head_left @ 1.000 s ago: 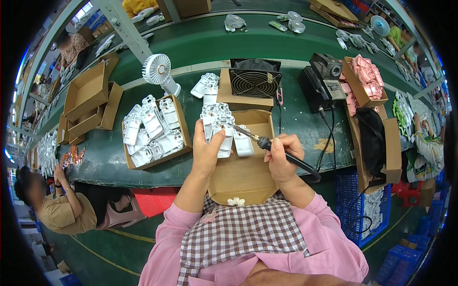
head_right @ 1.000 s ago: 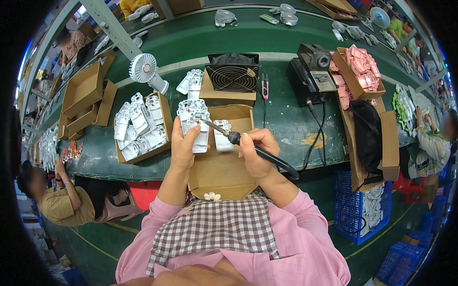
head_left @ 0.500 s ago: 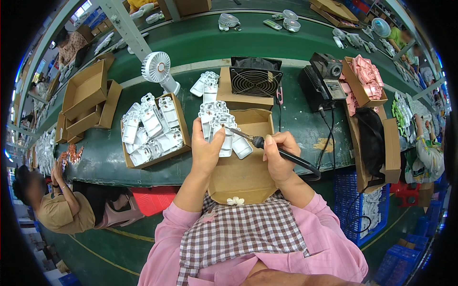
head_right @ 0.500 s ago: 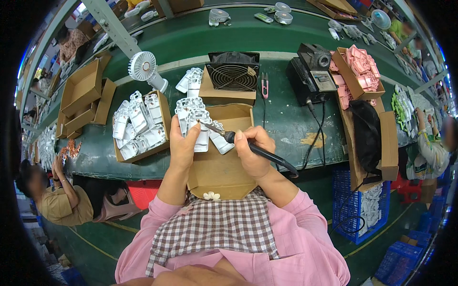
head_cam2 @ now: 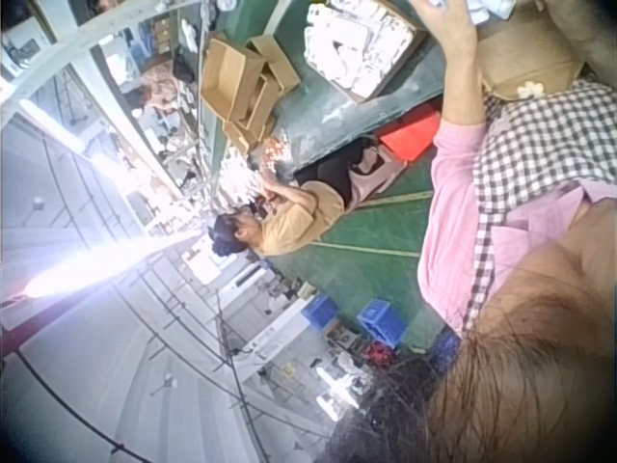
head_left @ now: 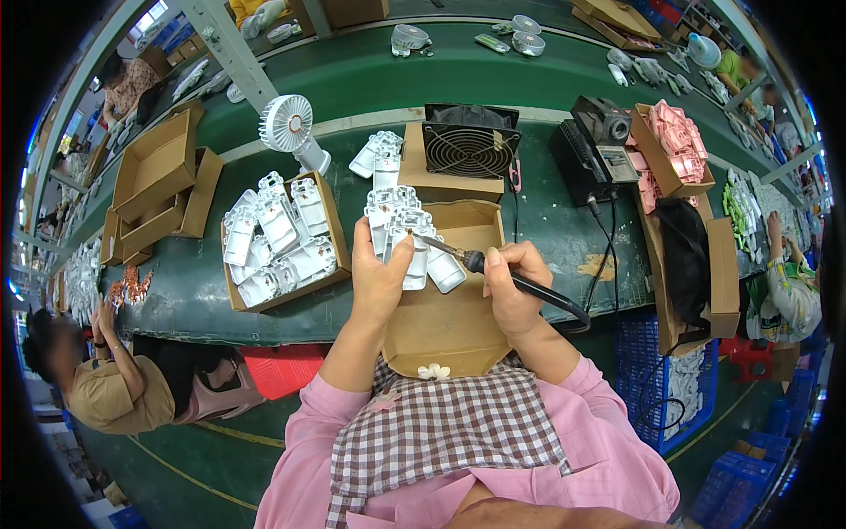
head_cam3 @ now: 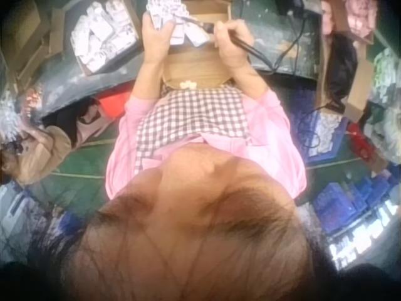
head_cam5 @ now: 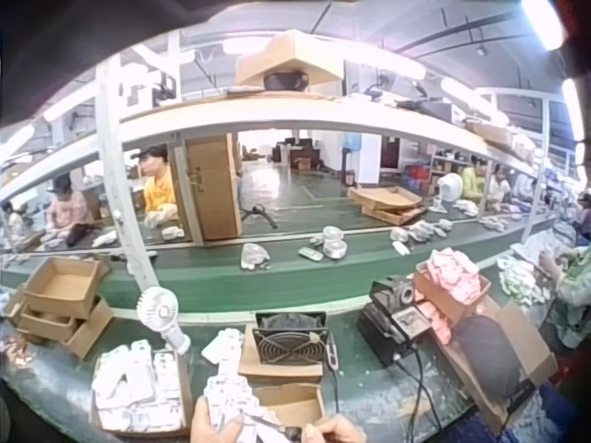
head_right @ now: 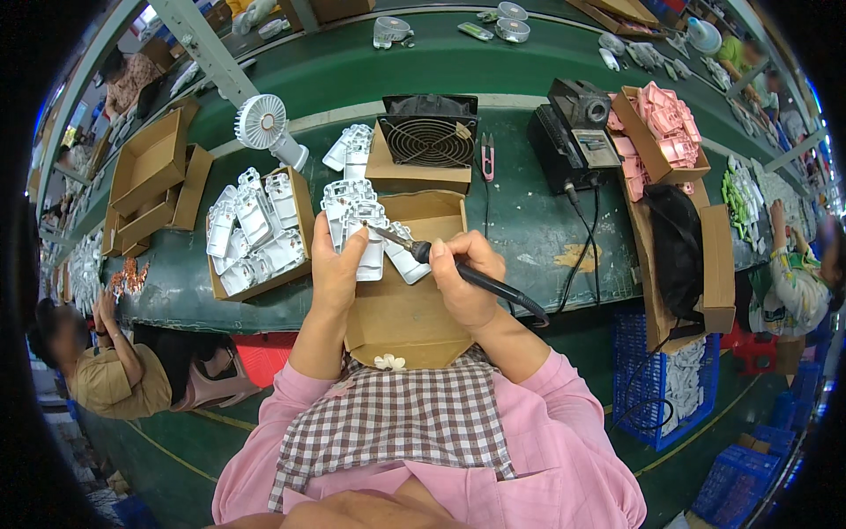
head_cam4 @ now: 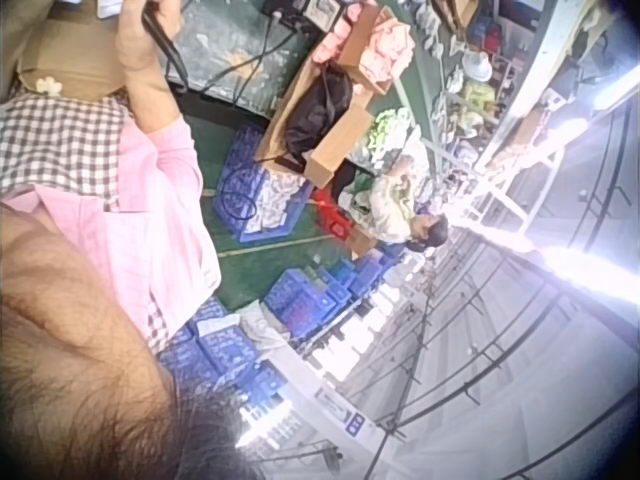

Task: The person uses a soldering iron to touch points on white plastic components, repeating the process for several pieces before moving the box aside to pick up more parts from another box.

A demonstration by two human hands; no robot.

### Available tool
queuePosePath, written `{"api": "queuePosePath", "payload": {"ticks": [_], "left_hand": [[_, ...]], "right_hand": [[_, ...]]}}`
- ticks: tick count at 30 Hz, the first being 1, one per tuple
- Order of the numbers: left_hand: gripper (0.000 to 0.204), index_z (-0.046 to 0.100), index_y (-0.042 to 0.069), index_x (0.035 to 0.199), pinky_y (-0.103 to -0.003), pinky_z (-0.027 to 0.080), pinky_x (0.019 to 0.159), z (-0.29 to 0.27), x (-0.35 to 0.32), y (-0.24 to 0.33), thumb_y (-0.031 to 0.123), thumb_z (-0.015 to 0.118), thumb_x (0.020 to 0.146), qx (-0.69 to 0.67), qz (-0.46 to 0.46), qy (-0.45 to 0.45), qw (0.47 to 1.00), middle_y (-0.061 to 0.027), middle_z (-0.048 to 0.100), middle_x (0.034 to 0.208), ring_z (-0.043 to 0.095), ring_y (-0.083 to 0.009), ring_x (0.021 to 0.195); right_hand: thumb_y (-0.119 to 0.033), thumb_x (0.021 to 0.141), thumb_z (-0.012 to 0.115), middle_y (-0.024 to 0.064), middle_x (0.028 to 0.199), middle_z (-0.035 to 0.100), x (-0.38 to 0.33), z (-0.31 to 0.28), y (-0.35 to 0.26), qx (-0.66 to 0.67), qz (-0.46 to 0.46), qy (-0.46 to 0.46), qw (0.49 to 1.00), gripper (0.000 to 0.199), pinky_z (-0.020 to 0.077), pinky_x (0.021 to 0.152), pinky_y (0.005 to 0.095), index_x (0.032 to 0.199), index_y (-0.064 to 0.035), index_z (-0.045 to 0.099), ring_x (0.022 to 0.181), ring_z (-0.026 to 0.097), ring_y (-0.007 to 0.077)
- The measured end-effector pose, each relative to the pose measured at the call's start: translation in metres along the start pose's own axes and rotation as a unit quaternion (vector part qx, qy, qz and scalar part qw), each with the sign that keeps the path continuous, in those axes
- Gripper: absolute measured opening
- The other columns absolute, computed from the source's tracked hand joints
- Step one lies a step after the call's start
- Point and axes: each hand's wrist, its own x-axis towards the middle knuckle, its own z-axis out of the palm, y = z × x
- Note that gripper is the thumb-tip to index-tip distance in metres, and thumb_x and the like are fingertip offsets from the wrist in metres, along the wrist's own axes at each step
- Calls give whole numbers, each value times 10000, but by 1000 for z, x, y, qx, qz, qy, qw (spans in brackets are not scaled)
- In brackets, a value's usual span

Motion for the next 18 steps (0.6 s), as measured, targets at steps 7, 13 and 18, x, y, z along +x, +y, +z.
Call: {"api": "queuePosePath", "payload": {"ticks": [7,13,18], "left_hand": [[443,424,-47,1202,-260,471,801,1,-1,0,67,631,827,2,-11,-11,1000,-88,585,1057,562,-120,923],[436,426,-43,1196,-257,467,805,4,-3,6,65,627,824,10,-11,-12,1000,-81,582,1051,558,-116,918],[432,429,-40,1193,-258,465,808,4,-4,7,64,625,823,20,0,-14,1000,-80,582,1052,555,-114,922]], "right_hand": [[-49,880,618,12,627,559,-1,0,-2,58,12,23,998,163,367,453,209,758,-29,512,501,477,38],[-58,883,620,18,631,565,0,1,-2,35,17,10,999,168,364,447,207,758,-32,511,493,475,39],[-62,886,619,21,631,570,0,1,-1,37,19,0,999,169,358,443,207,758,-34,511,491,472,36]]}}
